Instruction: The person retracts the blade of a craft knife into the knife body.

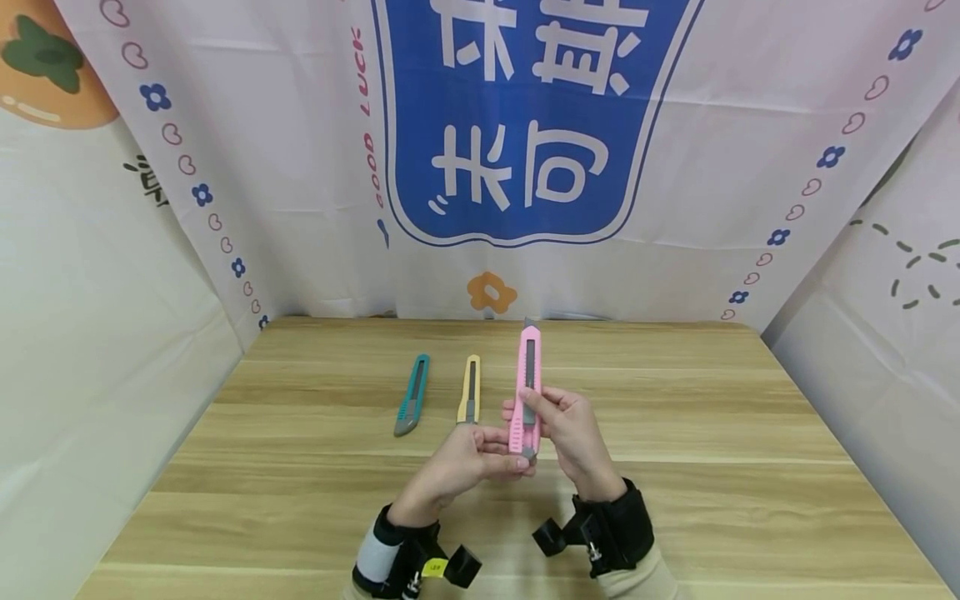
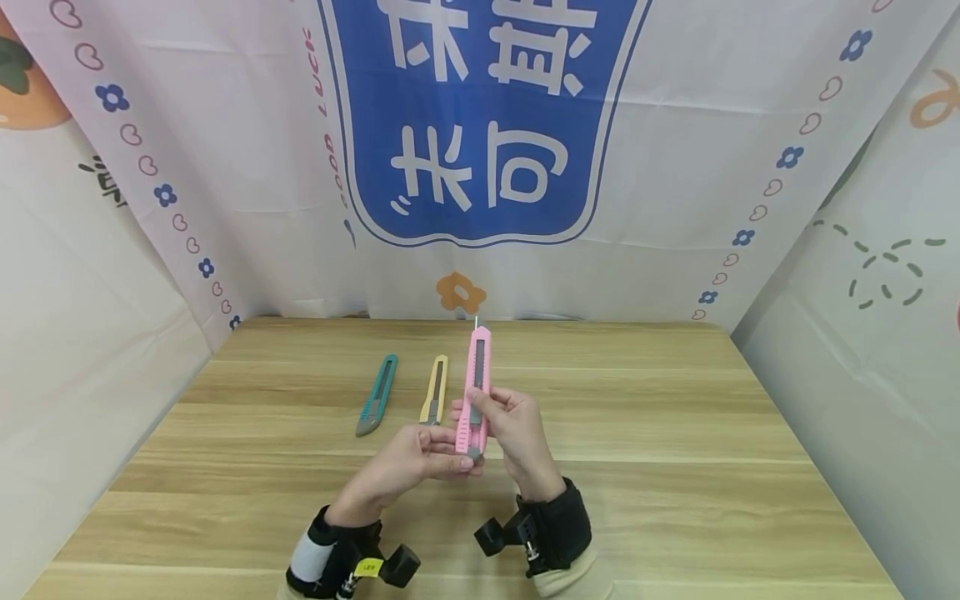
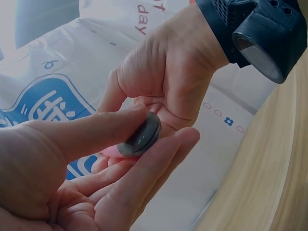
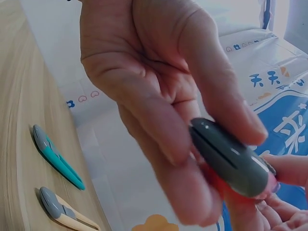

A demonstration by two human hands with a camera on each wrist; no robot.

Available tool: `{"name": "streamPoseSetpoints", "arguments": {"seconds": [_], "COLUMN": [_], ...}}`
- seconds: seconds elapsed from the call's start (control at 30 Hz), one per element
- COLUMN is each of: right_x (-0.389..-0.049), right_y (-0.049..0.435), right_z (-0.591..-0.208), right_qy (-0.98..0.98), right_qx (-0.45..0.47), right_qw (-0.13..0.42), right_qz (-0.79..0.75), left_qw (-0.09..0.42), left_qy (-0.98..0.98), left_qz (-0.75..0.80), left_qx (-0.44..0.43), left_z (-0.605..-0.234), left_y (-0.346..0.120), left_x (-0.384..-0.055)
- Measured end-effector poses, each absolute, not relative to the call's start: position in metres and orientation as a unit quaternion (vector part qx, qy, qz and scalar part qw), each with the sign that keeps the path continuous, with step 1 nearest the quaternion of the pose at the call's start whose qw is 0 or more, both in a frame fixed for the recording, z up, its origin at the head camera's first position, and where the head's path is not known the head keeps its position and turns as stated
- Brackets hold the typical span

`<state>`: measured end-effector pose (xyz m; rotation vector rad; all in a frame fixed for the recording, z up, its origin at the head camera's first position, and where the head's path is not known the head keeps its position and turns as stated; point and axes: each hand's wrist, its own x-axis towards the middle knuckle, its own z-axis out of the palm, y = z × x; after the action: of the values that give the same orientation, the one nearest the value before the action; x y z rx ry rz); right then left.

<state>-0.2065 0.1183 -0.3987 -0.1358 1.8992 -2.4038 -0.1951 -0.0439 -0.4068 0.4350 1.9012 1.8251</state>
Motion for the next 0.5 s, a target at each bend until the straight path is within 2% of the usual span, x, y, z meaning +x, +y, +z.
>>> {"name": "streamPoseSetpoints", "arguments": {"seconds": [0.5], "right_x": [-0.2090], "right_y": [0.1204], "right_z": [-0.3973], "right_qy": [0.634], "right_qx": [-0.017], "right_qw": [0.050], "right_qz": [-0.771], "left_qw": [0.227], "left_qy": [0.694], "left_qz": [0.667], "left_qx": [0.150], "left_z": [-0.4085], "left_y": [-0.0437], "left_x": [-0.1959]}}
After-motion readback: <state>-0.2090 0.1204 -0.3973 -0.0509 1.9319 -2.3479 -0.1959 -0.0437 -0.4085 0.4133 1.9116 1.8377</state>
